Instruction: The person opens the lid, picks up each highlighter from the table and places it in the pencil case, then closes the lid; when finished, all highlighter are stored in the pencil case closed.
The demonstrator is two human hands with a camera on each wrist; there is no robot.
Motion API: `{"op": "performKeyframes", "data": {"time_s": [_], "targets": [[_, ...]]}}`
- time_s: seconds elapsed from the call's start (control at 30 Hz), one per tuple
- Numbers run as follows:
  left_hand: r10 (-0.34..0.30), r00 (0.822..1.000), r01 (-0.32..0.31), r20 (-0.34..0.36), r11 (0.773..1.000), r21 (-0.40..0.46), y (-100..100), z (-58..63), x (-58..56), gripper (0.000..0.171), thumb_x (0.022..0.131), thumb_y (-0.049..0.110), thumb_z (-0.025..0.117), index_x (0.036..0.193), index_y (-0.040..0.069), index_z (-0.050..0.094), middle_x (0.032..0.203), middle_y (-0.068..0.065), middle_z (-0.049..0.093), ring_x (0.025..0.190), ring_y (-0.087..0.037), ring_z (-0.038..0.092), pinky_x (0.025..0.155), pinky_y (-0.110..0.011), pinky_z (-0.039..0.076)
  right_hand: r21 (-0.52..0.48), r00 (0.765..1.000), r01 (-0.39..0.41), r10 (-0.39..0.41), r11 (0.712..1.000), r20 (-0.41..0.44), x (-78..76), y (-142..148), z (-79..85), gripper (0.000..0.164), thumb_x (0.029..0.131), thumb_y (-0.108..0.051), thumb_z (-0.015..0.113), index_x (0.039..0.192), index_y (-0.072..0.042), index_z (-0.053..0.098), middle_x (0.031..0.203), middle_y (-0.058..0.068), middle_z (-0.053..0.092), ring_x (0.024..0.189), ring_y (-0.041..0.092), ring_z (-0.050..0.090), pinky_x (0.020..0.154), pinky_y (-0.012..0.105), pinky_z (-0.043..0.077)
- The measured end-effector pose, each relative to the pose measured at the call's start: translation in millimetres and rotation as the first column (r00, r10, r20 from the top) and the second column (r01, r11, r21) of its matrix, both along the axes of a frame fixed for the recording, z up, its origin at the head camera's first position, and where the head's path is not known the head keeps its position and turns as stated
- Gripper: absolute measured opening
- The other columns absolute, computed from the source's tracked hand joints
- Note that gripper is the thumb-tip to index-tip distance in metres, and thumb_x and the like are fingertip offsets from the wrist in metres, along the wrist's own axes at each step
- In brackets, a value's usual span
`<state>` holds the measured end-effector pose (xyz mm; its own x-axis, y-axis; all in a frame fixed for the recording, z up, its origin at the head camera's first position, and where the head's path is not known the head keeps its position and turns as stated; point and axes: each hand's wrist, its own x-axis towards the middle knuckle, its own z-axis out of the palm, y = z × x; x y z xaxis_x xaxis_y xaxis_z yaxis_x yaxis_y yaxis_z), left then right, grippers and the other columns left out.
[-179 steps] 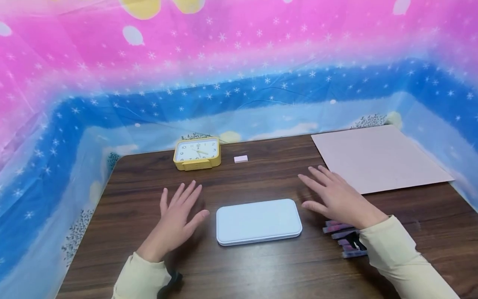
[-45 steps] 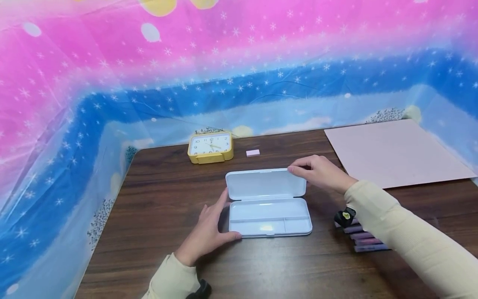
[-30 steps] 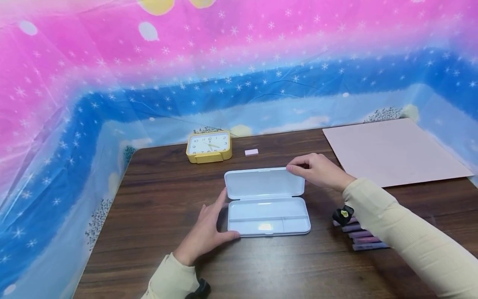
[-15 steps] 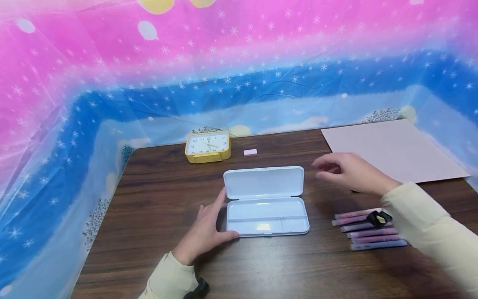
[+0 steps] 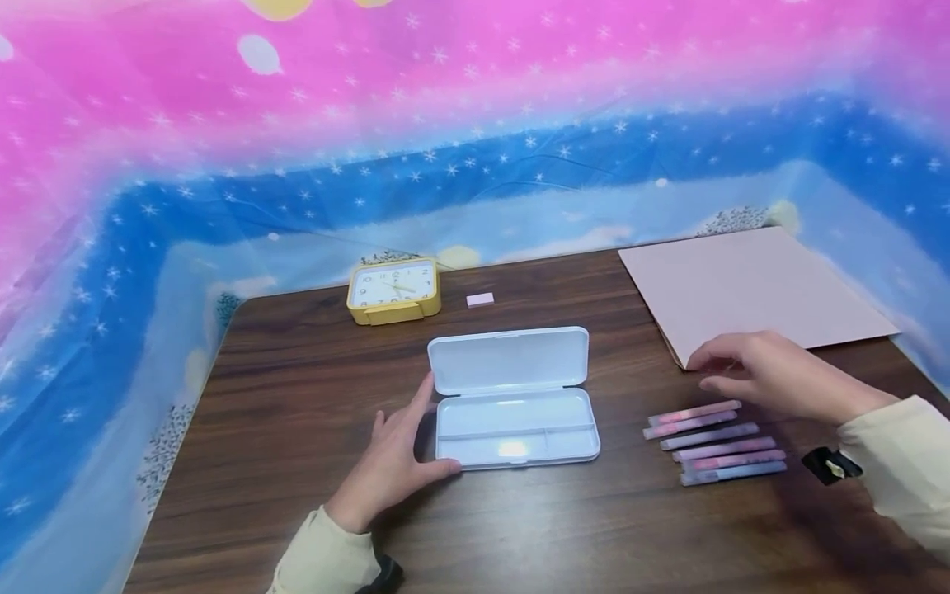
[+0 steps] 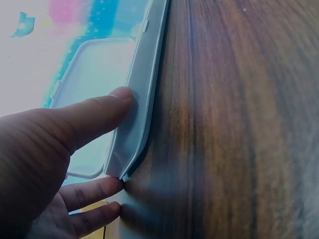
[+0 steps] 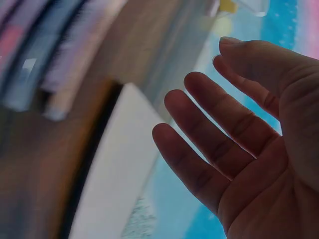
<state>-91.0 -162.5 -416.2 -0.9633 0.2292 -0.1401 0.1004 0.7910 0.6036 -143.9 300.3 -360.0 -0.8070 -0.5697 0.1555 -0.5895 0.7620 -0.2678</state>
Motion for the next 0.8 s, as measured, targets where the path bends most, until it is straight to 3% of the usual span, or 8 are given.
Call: {"op": "performKeyframes", "data": {"time_s": [0.2, 0.43, 0.8], "targets": [[-0.018, 1.0, 0.018, 0.003, 1.0, -0.004, 0.2, 0.5, -1.1, 0.119, 0.074, 0.037, 0.086, 0.16, 0.021, 0.006, 0.145, -0.011, 0.054, 0.143, -0.035, 0.039, 0.116, -0.071, 0.004, 0.02, 1.0, 0.007, -0.007, 1.0, 0.029, 5.8, 14.9, -25.4, 0.022, 0.082, -0.011, 0.079, 0.099, -0.022, 0.073, 0.095, -0.014, 0.07, 0.084, -0.002, 0.063, 0.071, 0.027, 0.056], [-0.017, 1.0, 0.017, 0.007, 1.0, -0.012, -0.7, -1.1, -0.5, 0.119, 0.075, 0.037, 0.086, 0.16, 0.022, 0.005, 0.147, -0.011, 0.052, 0.143, -0.036, 0.038, 0.115, -0.072, 0.003, 0.052, 0.999, 0.016, -0.019, 0.999, 0.043, 2.7, 20.1, -49.1, 0.021, 0.083, -0.011, 0.077, 0.098, -0.025, 0.072, 0.098, -0.014, 0.068, 0.091, 0.008, 0.066, 0.076, 0.033, 0.056], [-0.004, 1.0, 0.004, -0.005, 1.0, -0.009, 1.9, -4.3, 1.1, 0.118, 0.075, 0.038, 0.085, 0.16, 0.025, 0.004, 0.147, -0.01, 0.052, 0.144, -0.034, 0.037, 0.116, -0.071, 0.002, 0.052, 0.999, -0.02, 0.018, 0.998, 0.045, -0.9, 20.1, -54.0, 0.021, 0.083, -0.011, 0.078, 0.096, -0.026, 0.072, 0.093, -0.016, 0.065, 0.084, 0.005, 0.065, 0.07, 0.03, 0.055]]}}
